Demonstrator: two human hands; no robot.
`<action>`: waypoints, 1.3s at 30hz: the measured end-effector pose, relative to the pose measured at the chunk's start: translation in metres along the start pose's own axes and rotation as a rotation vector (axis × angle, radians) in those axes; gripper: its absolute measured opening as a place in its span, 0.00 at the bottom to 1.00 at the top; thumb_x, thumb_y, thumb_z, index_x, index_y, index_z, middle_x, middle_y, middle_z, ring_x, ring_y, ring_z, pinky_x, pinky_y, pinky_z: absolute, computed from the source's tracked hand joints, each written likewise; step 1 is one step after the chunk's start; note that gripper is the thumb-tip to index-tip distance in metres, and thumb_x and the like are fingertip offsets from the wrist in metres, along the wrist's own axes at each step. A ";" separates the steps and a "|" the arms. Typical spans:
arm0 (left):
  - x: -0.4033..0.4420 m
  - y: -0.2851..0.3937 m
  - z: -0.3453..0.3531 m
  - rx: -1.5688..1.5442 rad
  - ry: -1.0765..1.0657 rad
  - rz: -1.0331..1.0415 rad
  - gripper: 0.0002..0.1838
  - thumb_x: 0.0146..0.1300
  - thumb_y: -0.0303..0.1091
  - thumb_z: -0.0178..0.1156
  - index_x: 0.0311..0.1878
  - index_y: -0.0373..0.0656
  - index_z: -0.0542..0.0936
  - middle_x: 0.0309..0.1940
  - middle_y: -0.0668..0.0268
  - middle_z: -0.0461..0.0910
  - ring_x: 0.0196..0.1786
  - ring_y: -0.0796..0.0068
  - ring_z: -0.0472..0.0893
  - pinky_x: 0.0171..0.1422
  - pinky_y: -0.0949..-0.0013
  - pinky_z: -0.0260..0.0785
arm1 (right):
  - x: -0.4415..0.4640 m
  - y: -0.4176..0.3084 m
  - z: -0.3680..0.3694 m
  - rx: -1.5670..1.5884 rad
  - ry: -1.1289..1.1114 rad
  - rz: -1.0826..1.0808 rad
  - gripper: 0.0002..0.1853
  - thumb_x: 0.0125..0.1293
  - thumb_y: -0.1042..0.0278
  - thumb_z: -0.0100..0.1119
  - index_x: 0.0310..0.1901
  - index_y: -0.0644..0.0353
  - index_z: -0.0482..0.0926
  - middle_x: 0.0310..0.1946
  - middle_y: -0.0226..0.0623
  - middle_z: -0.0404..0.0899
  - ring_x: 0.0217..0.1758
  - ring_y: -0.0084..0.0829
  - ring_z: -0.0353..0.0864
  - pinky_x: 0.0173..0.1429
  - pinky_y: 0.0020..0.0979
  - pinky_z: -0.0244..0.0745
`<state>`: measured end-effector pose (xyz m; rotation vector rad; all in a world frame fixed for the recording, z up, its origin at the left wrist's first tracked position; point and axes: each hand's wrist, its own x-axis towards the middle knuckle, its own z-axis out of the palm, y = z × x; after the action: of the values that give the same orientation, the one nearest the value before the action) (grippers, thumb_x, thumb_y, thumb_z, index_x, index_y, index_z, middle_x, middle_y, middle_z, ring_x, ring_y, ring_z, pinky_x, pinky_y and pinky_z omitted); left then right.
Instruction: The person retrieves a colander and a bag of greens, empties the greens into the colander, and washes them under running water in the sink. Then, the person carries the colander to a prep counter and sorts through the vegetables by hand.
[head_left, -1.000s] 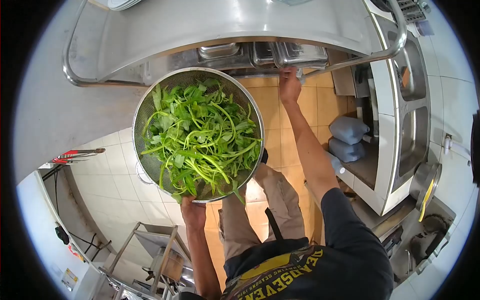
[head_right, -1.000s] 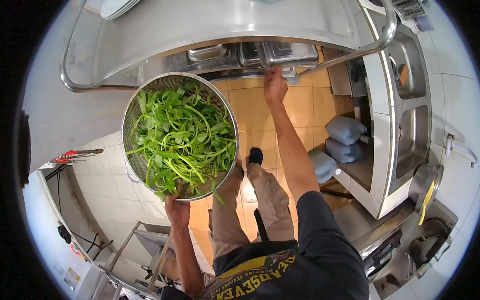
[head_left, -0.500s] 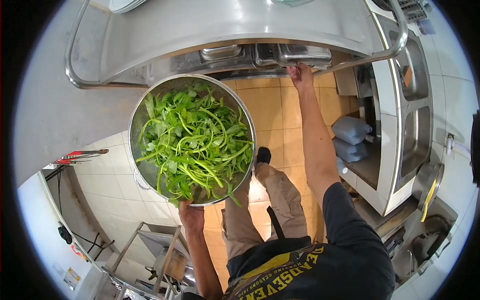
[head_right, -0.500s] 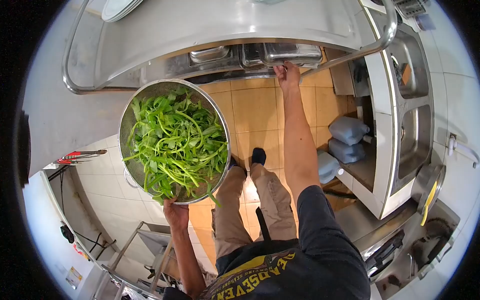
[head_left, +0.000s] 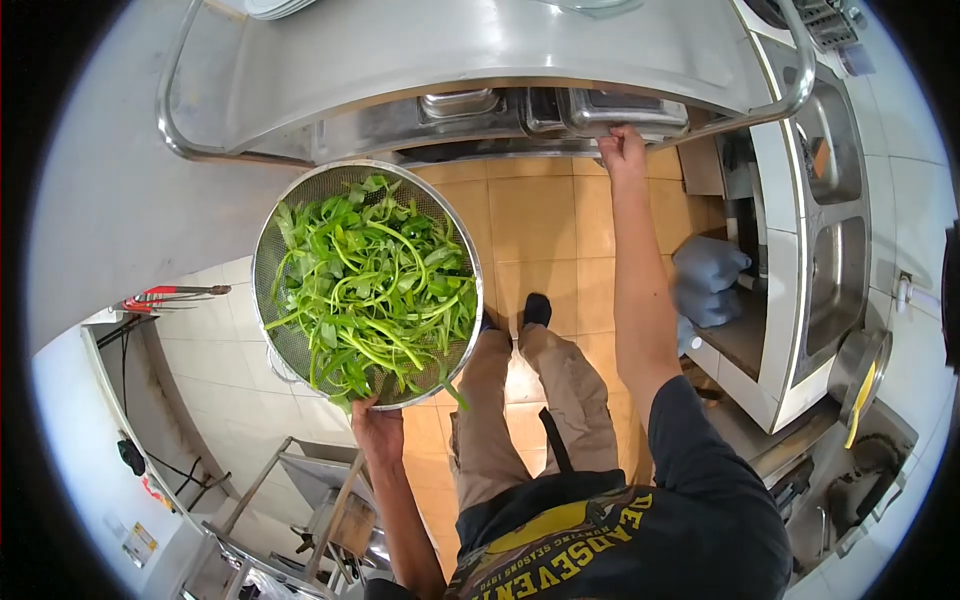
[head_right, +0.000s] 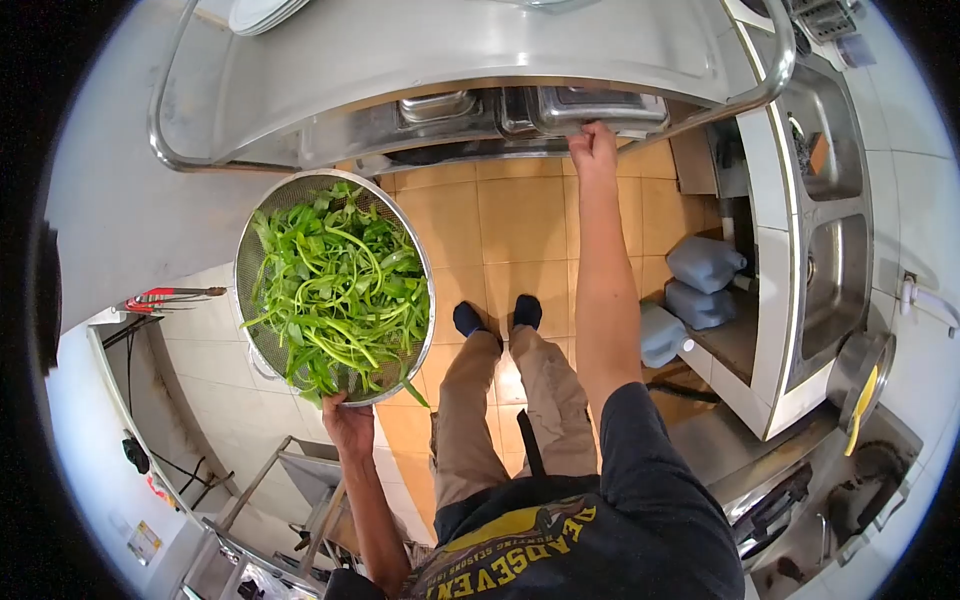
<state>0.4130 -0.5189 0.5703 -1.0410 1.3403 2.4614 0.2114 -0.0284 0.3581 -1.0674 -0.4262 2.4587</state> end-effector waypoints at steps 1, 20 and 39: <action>0.001 0.000 -0.001 -0.010 -0.005 -0.005 0.25 0.53 0.26 0.52 0.57 0.41 0.68 0.54 0.62 0.73 0.54 0.64 0.75 0.58 0.57 0.70 | -0.029 0.001 0.018 0.002 0.087 -0.031 0.09 0.51 0.85 0.45 0.21 0.58 0.62 0.21 0.30 0.60 0.17 0.24 0.55 0.21 0.24 0.57; -0.034 0.019 0.037 -0.065 -0.109 -0.095 0.25 0.52 0.26 0.53 0.57 0.40 0.67 0.52 0.62 0.75 0.52 0.64 0.77 0.57 0.58 0.72 | -0.207 -0.038 -0.145 -0.071 0.207 0.114 0.19 0.47 0.86 0.43 0.44 0.68 0.71 0.49 0.41 0.73 0.56 0.36 0.69 0.64 0.39 0.64; -0.141 0.030 0.076 -0.190 -0.118 0.037 0.23 0.54 0.25 0.50 0.55 0.30 0.62 0.51 0.50 0.71 0.52 0.54 0.76 0.57 0.53 0.74 | -0.346 -0.065 -0.066 -1.863 -1.207 -0.628 0.13 0.52 0.77 0.55 0.41 0.57 0.77 0.34 0.39 0.71 0.43 0.44 0.71 0.44 0.37 0.66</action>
<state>0.4677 -0.4507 0.7080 -0.8977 1.1181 2.6736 0.4900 -0.1360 0.5556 0.4854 -2.9649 1.2227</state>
